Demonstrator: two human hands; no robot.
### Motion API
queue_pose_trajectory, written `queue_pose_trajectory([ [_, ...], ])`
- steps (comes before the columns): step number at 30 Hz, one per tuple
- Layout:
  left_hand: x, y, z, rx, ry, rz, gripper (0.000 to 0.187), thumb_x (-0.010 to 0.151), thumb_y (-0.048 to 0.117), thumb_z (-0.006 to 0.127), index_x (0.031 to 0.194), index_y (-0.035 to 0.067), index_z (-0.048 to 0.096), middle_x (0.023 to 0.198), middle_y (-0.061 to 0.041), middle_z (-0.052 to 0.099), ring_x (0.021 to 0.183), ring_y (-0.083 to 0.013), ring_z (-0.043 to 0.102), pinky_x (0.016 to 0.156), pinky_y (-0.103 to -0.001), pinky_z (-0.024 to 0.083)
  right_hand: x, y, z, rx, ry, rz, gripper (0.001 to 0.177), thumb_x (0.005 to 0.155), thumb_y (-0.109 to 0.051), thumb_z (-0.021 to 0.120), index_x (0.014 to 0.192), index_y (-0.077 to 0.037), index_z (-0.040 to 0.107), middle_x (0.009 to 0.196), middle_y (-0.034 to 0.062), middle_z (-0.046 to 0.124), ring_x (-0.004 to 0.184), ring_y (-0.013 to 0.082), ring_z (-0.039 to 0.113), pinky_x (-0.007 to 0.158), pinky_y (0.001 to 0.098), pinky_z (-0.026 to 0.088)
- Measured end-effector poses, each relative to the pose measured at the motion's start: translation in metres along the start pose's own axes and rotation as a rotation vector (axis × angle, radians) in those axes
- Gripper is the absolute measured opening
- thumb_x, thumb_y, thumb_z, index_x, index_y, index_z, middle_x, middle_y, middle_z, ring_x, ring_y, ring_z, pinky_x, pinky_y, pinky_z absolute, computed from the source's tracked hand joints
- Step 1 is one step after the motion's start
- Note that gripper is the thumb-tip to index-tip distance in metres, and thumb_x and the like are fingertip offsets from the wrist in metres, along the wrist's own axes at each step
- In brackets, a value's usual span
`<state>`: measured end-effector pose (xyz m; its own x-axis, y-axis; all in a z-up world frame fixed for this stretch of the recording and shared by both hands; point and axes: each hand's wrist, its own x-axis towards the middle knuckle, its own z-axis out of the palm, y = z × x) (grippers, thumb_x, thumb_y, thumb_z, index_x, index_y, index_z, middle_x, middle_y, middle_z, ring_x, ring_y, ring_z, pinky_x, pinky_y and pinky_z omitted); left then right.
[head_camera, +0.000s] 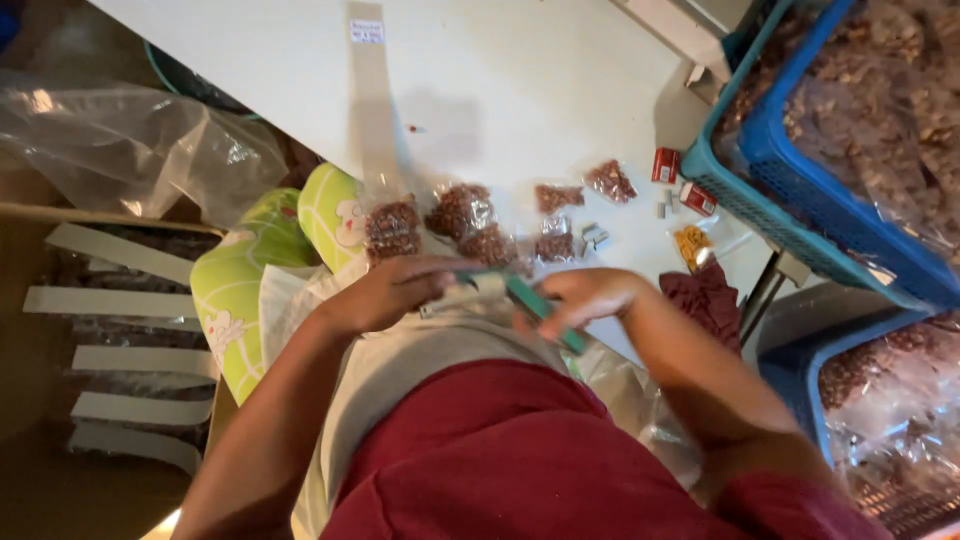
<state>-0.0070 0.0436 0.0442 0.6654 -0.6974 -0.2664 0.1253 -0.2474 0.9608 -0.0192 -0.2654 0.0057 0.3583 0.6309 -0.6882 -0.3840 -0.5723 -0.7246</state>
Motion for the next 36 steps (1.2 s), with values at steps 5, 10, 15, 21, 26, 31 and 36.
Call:
queue_pose_trajectory([
  [5, 0.015, -0.029, 0.017, -0.488, -0.279, -0.036, 0.042, 0.103, 0.02, 0.052, 0.136, -0.001, 0.065, 0.063, -0.001, 0.043, 0.051, -0.0072, 0.038, 0.046, -0.021, 0.034, -0.005, 0.079, -0.048, 0.294, -0.23, -0.2, 0.04, 0.073, -0.02, 0.088, 0.095, 0.011, 0.075, 0.07, 0.0187, 0.072, 0.047, 0.0157, 0.066, 0.036, 0.0259, 0.049],
  [10, 0.029, -0.061, 0.031, -0.713, -0.103, -0.211, 0.035, 0.102, 0.024, 0.055, 0.126, 0.003, 0.069, 0.06, -0.004, 0.042, 0.043, -0.0098, 0.036, 0.041, -0.023, 0.03, -0.04, 0.076, -0.067, 0.332, 0.259, -0.182, 0.057, 0.086, -0.041, 0.077, 0.117, 0.007, 0.07, 0.093, 0.0141, 0.074, 0.066, 0.013, 0.071, 0.043, 0.0227, 0.054],
  [15, 0.037, -0.072, 0.02, -0.785, 0.257, -0.239, 0.039, 0.106, 0.023, 0.054, 0.137, 0.0, 0.058, 0.064, -0.004, 0.035, 0.045, -0.0121, 0.03, 0.04, -0.025, 0.03, -0.038, 0.202, -0.139, -0.463, 1.37, 0.571, 0.043, 0.086, -0.07, 0.074, 0.104, -0.031, 0.07, 0.095, -0.0037, 0.073, 0.099, 0.0252, 0.072, 0.075, 0.0468, 0.058],
  [21, 0.031, -0.066, 0.009, -0.809, 0.294, -0.204, 0.028, 0.104, 0.027, 0.058, 0.118, 0.003, 0.065, 0.061, -0.003, 0.034, 0.041, -0.0119, 0.03, 0.039, -0.024, 0.03, -0.035, 0.197, -0.11, -0.39, 1.469, 0.441, 0.031, 0.087, -0.052, 0.077, 0.103, -0.025, 0.076, 0.091, -0.0014, 0.076, 0.092, 0.0268, 0.074, 0.076, 0.0441, 0.059],
  [26, 0.036, -0.07, 0.004, -0.839, 0.339, -0.177, 0.022, 0.105, 0.025, 0.057, 0.11, 0.004, 0.063, 0.061, -0.001, 0.034, 0.04, -0.0107, 0.032, 0.039, -0.025, 0.03, -0.021, 0.19, -0.113, -0.398, 1.396, 0.326, 0.025, 0.083, -0.044, 0.081, 0.098, -0.025, 0.073, 0.097, -0.0012, 0.077, 0.092, 0.0251, 0.074, 0.079, 0.0425, 0.059],
  [31, 0.033, -0.053, 0.002, -0.819, 0.302, -0.119, 0.021, 0.104, 0.025, 0.057, 0.105, 0.005, 0.064, 0.061, 0.001, 0.035, 0.04, -0.0078, 0.033, 0.038, -0.023, 0.029, -0.018, 0.056, -0.056, 0.149, 1.172, -0.403, 0.022, 0.094, 0.005, 0.07, 0.114, 0.008, 0.063, 0.104, 0.0252, 0.071, 0.063, 0.0191, 0.067, 0.051, 0.0252, 0.05],
  [36, 0.042, -0.063, 0.008, -0.832, 0.204, -0.059, 0.021, 0.102, 0.028, 0.059, 0.093, 0.009, 0.062, 0.06, 0.003, 0.037, 0.041, -0.0046, 0.035, 0.038, -0.019, 0.027, 0.006, -0.055, 0.014, 0.063, 0.763, -0.653, 0.033, 0.081, 0.004, 0.084, 0.111, 0.001, 0.074, 0.093, 0.0122, 0.074, 0.063, 0.0088, 0.065, 0.052, 0.019, 0.053],
])
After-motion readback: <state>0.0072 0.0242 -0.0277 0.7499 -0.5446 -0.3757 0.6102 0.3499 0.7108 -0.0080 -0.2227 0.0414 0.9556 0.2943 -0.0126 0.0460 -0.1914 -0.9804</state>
